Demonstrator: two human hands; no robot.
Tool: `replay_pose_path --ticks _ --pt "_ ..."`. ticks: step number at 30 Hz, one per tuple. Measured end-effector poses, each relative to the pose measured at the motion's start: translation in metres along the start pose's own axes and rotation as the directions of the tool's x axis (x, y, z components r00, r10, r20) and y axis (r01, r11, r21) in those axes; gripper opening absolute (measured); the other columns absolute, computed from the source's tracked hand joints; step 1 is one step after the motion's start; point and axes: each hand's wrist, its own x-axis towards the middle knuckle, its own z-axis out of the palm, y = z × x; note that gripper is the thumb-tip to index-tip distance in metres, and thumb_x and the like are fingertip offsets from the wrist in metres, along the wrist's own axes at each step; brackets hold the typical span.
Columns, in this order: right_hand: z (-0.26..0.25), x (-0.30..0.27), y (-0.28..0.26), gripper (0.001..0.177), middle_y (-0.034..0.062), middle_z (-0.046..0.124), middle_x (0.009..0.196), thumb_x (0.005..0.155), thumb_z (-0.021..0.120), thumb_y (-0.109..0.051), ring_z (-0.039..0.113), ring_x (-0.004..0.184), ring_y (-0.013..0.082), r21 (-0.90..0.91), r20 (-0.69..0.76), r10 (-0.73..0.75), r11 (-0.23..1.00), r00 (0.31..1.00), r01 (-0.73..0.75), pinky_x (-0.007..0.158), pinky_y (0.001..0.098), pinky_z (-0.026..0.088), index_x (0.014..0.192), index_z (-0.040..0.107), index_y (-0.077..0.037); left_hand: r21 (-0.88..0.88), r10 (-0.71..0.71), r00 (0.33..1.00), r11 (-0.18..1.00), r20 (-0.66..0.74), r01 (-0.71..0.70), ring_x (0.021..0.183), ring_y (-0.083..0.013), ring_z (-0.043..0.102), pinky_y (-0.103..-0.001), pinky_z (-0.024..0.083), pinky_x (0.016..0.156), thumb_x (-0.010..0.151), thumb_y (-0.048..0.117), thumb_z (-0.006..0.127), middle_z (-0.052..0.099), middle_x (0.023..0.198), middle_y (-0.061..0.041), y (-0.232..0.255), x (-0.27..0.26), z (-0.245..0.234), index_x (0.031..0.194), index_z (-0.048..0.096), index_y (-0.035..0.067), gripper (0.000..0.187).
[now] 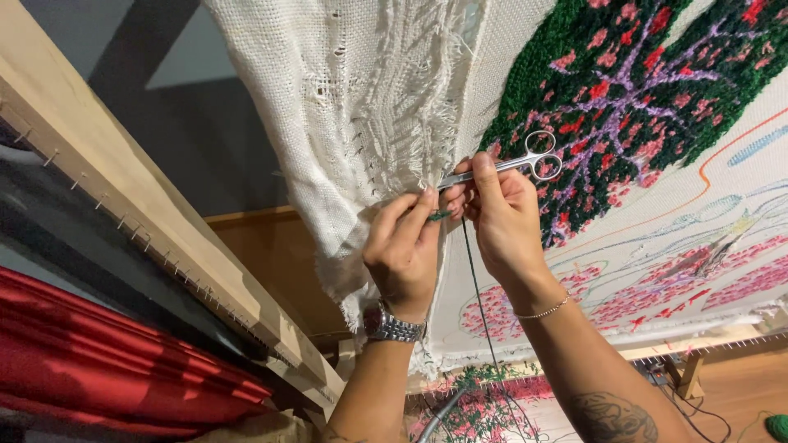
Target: Trimming and threading yarn on a large tufted rug attached to a wooden frame.
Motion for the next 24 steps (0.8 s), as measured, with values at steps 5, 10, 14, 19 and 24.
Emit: replay_pose_path --ticks 5,10,14,19,24 --pt "0.005 -0.001 0.005 0.035 0.0099 0.071 0.083 0.111 0.053 -0.030 0.065 0.069 0.0123 -0.007 -0.014 -0.039 0.999 0.999 0.039 0.065 0.0249 0.051 0.107 0.064 0.003 0.019 0.049 0.999 0.999 -0.018 -0.048 0.093 -0.0242 0.072 -0.035 0.059 0.081 0.088 0.000 0.083 0.071 0.106 -0.009 -0.003 -0.005 0.003 0.114 0.076 0.007 0.028" --pt "0.006 -0.001 0.002 0.034 0.0091 0.070 0.081 0.110 0.052 -0.029 0.064 0.066 0.0125 0.037 0.002 -0.024 0.999 1.000 0.024 0.062 0.0256 0.051 0.106 0.063 0.003 -0.034 -0.013 1.000 0.999 0.005 0.013 0.095 -0.0251 0.074 -0.035 0.060 0.084 0.089 0.000 0.080 0.073 0.107 -0.009 0.001 -0.008 0.003 0.113 0.076 0.006 0.026" --pt "0.004 -0.001 0.002 0.034 0.0086 0.070 0.081 0.111 0.052 -0.030 0.062 0.066 0.0117 0.012 -0.010 -0.025 1.000 1.000 0.025 0.062 0.0256 0.050 0.107 0.063 0.002 -0.247 -0.307 0.952 0.924 -0.021 0.292 0.094 -0.0183 0.075 -0.030 0.059 0.082 0.090 0.005 0.080 0.076 0.104 -0.008 0.002 -0.010 0.006 0.112 0.073 0.002 0.024" --pt "0.000 0.000 0.009 0.034 0.0075 0.069 0.080 0.112 0.051 -0.031 0.060 0.065 0.0106 0.009 -0.021 -0.040 0.999 0.999 0.040 0.062 0.0255 0.048 0.107 0.064 0.000 -0.557 -0.493 0.860 0.681 0.131 0.475 0.099 -0.0122 0.072 -0.028 0.060 0.090 0.097 0.004 0.072 0.076 0.110 -0.008 -0.010 -0.012 0.006 0.120 0.069 -0.005 0.025" --pt "0.003 0.002 0.004 0.035 0.0061 0.069 0.080 0.112 0.051 -0.030 0.060 0.066 0.0096 -0.084 0.068 -0.034 0.996 0.997 0.040 0.063 0.0253 0.050 0.106 0.065 0.001 -0.548 -0.475 0.866 0.688 0.154 0.475 0.095 -0.0113 0.070 -0.027 0.058 0.087 0.096 0.002 0.074 0.075 0.107 -0.009 -0.020 -0.015 0.010 0.118 0.070 -0.009 0.025"
